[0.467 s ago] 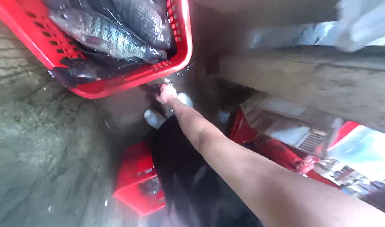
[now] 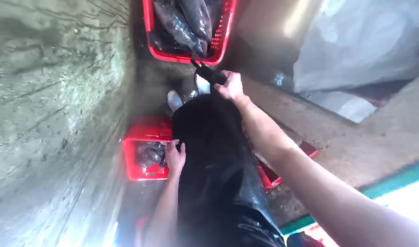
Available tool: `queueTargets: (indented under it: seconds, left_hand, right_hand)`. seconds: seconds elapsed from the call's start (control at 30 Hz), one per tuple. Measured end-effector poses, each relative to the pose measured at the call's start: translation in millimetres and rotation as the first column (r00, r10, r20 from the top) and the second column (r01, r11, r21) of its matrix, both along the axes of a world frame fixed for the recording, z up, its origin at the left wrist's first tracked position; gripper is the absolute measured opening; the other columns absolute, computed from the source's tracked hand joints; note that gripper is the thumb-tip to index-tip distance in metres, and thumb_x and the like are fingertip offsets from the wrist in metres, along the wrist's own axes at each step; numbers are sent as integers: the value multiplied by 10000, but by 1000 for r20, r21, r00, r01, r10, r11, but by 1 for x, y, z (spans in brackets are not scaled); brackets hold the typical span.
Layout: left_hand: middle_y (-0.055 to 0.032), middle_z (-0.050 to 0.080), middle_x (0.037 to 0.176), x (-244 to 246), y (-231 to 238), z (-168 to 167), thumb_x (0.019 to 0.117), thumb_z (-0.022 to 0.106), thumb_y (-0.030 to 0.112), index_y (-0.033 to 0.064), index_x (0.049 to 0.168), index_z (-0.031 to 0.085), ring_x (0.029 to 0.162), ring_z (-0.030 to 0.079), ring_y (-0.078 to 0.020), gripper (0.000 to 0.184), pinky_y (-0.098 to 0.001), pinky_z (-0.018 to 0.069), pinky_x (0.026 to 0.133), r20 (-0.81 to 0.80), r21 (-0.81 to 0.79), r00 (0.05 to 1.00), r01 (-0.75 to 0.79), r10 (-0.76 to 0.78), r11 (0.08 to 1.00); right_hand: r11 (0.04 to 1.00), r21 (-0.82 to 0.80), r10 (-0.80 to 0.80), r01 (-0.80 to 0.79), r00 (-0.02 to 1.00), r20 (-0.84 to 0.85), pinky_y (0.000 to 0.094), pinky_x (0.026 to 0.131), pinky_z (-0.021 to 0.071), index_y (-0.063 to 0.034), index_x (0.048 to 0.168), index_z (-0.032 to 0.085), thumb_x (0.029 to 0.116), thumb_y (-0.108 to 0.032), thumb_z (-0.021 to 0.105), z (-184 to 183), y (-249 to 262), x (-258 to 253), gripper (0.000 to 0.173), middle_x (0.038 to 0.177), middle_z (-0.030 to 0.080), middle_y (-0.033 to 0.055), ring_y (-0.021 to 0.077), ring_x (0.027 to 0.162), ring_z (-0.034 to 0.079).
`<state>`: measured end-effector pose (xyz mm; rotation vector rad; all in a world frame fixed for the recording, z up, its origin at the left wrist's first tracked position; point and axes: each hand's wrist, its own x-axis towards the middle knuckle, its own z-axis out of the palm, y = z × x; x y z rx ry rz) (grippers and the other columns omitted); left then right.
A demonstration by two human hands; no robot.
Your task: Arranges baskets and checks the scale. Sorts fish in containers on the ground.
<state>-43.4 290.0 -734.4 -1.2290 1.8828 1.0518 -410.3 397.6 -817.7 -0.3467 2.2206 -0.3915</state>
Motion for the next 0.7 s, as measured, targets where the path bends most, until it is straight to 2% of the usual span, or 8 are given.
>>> queueTargets:
  seconds: [0.1, 0.2, 0.27, 0.3, 0.4, 0.43, 0.57, 0.7]
  left_hand:
    - [-165, 692, 1213, -5, 7, -3, 1015, 603, 307, 16, 1284, 644, 1144, 658, -274, 399, -457, 525, 1029, -26, 73, 979, -198, 200, 978]
    - [-164, 698, 1211, 9, 12, 38, 1021, 598, 322, 12, 1313, 623, 1123, 678, -253, 426, -462, 539, 1018, 72, 137, 939, -342, 335, 930]
    - [-168, 703, 1192, 15, 7, 71, 1023, 598, 328, 9, 1307, 625, 1117, 680, -264, 428, -483, 534, 1018, 106, 135, 928, -369, 357, 920]
    - [-164, 704, 1202, 21, 7, 94, 1025, 595, 337, 20, 1311, 627, 1134, 677, -263, 429, -488, 529, 1029, 127, 138, 922, -382, 366, 914]
    - [-156, 709, 1196, 31, -10, 144, 1017, 604, 356, 48, 1291, 651, 1132, 680, -269, 415, -511, 533, 1027, 115, 66, 882, -466, 457, 882]
    - [-162, 708, 1184, 35, -17, 155, 1012, 605, 362, 43, 1286, 649, 1119, 683, -272, 423, -510, 537, 1017, 92, 31, 864, -499, 495, 866]
    - [-171, 705, 1200, 36, -32, 196, 1022, 596, 353, 33, 1311, 634, 1120, 685, -273, 433, -503, 531, 1024, -13, -3, 805, -593, 593, 805]
    - [-161, 715, 1137, 10, -56, 200, 1036, 576, 349, 46, 1326, 607, 1005, 717, -258, 420, -486, 588, 911, -180, 88, 798, -570, 576, 817]
  right_hand:
    - [999, 15, 30, -29, 998, -61, 614, 841, 567, -132, 1083, 751, 781, -404, 758, -18, -34, -36, 407, 1014, 754, 126, 322, 974, 723]
    - [999, -4, 40, -40, 999, -8, 585, 968, 545, -106, 1304, 656, 818, -409, 783, -7, -49, -39, 587, 1198, 710, 168, 337, 1125, 684]
    - [995, -67, 83, -80, 996, 43, 574, 1062, 508, -111, 1504, 475, 790, -436, 847, 10, -61, -49, 868, 1403, 587, 205, 359, 1268, 603]
    - [993, -63, 107, -103, 992, 69, 594, 1061, 505, -127, 1551, 405, 783, -431, 862, 29, -58, -48, 944, 1435, 560, 224, 383, 1281, 594]
    - [984, -35, 176, -173, 977, 120, 690, 953, 524, -145, 1496, 471, 875, -423, 794, 95, -50, -56, 754, 1243, 679, 248, 448, 1122, 671]
    - [976, -3, 214, -216, 967, 138, 680, 979, 514, -144, 1451, 537, 903, -451, 748, 105, -53, -61, 662, 1221, 699, 225, 429, 1131, 676]
    - [937, 111, 303, -331, 928, 215, 641, 1041, 489, -96, 1363, 630, 941, -450, 692, 164, -47, -65, 555, 1276, 679, 223, 408, 1201, 645]
    - [928, 206, 265, -309, 940, 216, 615, 1011, 519, -77, 1347, 633, 930, -430, 693, 204, -30, -60, 550, 1259, 683, 222, 392, 1160, 669]
